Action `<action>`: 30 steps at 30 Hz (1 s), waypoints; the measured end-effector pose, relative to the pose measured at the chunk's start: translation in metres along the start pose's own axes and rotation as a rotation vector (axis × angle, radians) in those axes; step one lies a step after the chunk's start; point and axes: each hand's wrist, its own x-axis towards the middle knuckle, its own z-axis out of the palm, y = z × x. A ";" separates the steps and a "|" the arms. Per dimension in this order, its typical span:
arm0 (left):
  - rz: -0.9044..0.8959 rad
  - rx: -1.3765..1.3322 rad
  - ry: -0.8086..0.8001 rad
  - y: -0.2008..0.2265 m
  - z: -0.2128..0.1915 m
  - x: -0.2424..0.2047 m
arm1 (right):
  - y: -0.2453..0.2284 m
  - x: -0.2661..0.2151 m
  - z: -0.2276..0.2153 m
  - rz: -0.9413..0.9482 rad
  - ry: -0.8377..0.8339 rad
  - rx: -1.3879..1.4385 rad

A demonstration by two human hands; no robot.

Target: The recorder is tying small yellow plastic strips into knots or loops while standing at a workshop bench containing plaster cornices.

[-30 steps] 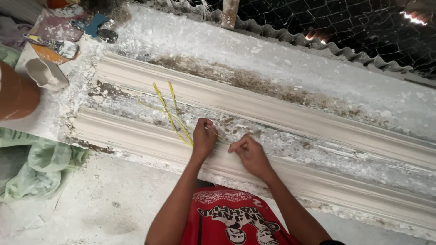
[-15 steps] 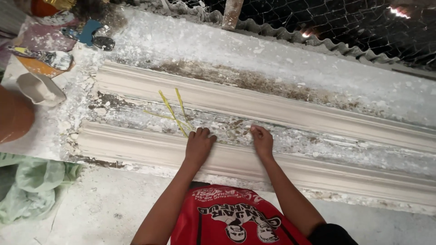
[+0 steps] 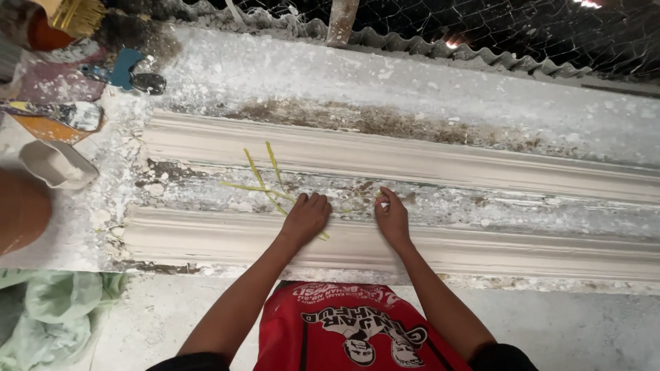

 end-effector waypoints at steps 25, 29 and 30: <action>-0.616 -1.788 0.693 0.082 -0.147 0.007 | -0.140 -0.050 -0.028 0.225 -0.628 1.131; -0.682 -1.806 0.659 0.078 -0.154 0.009 | -0.163 -0.053 -0.029 0.212 -0.519 1.085; -0.719 -1.782 0.651 0.077 -0.152 0.009 | -0.171 -0.055 -0.033 0.221 -0.468 1.133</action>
